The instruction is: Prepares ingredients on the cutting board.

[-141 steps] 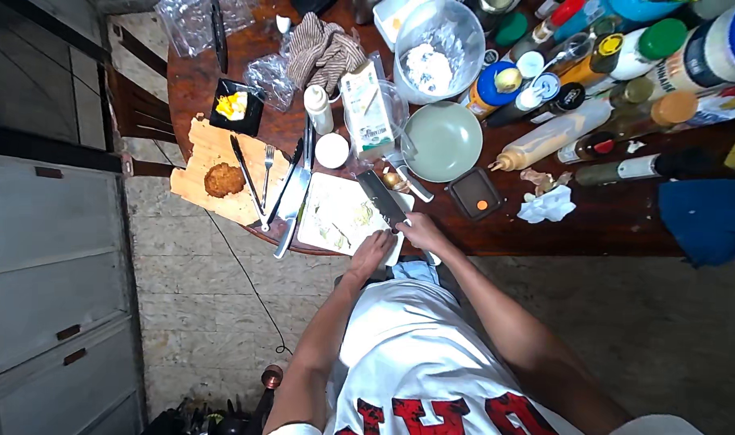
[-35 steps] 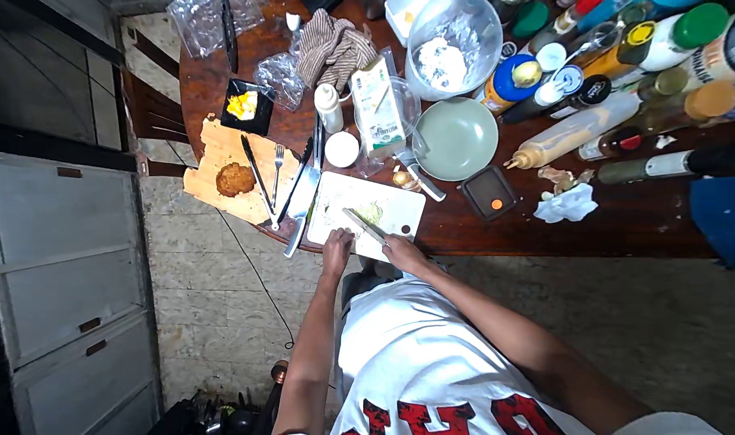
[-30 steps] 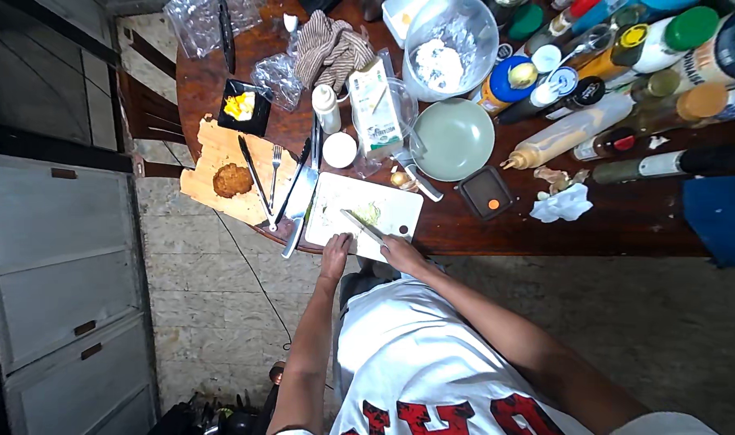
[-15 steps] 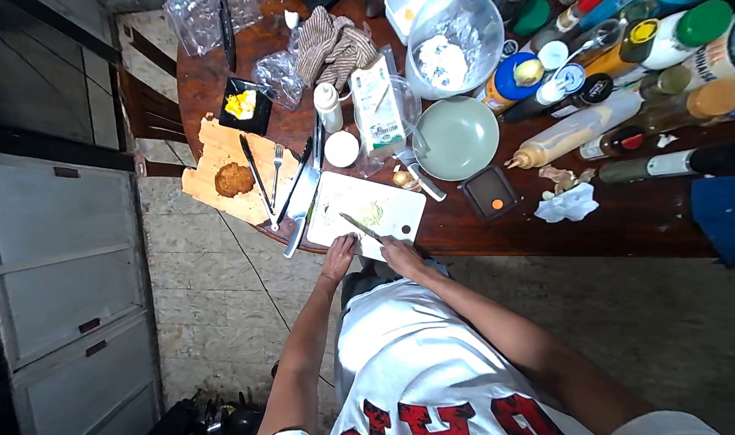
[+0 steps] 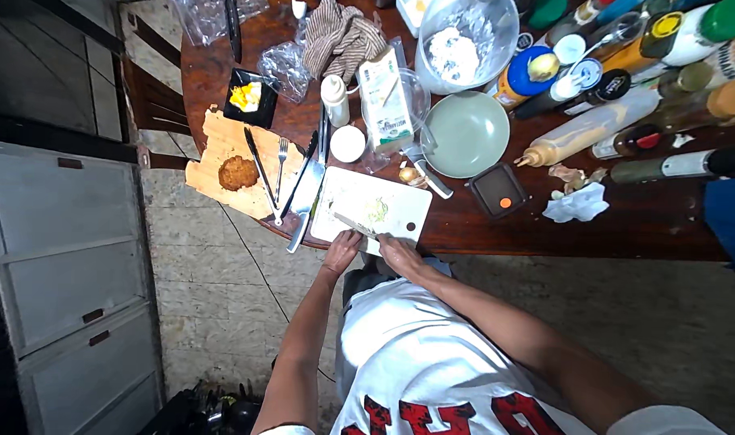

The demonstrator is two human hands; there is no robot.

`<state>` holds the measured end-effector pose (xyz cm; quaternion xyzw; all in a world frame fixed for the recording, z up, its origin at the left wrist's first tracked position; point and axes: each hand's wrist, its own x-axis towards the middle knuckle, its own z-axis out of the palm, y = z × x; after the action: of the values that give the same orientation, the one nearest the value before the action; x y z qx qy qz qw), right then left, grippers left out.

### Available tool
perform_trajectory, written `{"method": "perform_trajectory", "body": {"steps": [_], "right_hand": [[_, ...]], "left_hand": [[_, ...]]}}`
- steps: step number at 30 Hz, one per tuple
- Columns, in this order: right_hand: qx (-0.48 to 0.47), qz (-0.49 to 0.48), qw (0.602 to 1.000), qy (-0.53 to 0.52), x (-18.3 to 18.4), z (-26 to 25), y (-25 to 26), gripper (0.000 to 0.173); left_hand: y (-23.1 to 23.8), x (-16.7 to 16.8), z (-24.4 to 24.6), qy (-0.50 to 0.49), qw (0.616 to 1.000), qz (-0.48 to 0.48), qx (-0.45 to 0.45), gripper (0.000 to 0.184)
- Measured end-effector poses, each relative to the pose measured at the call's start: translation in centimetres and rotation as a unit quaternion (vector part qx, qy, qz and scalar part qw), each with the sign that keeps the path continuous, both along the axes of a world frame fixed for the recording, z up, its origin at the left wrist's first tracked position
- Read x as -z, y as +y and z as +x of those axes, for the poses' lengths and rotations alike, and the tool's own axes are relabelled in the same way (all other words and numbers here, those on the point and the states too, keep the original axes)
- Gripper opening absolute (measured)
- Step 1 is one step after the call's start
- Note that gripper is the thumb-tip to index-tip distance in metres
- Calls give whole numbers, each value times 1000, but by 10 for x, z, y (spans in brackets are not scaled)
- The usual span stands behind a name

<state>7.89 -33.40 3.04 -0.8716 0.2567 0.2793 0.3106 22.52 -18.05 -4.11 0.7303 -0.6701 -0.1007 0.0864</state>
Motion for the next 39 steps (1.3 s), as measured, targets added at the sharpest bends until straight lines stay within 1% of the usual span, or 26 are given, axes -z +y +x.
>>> {"method": "perform_trajectory", "body": {"steps": [6, 12, 16, 20, 24, 28, 31, 36, 39], "right_hand": [[-14, -5, 1000, 23, -13, -4, 2, 36], [-17, -9, 999, 26, 1, -2, 2, 34], [-15, -6, 1000, 22, -6, -5, 1, 34], [-10, 2, 1000, 27, 4, -6, 1, 35], [-8, 4, 1000, 21, -6, -9, 1, 34], [-7, 6, 999, 33, 0, -5, 1, 34], [-4, 9, 1000, 21, -10, -8, 3, 34], [-4, 11, 1000, 19, -3, -1, 3, 34], [-1, 16, 1000, 20, -9, -3, 4, 34]], "left_hand": [[-1, -3, 0, 9, 1000, -15, 3, 22], [-1, 0, 0, 6, 1000, -15, 2, 21], [-1, 1, -1, 6, 1000, -20, -5, 21], [-1, 3, -1, 8, 1000, -19, -5, 23], [0, 3, -1, 6, 1000, -26, -5, 21], [0, 5, -1, 10, 1000, -19, -6, 23], [1, 6, -1, 18, 1000, -22, -9, 22], [2, 6, -2, 25, 999, -23, -17, 22], [3, 6, -2, 20, 1000, -19, -15, 23]]}}
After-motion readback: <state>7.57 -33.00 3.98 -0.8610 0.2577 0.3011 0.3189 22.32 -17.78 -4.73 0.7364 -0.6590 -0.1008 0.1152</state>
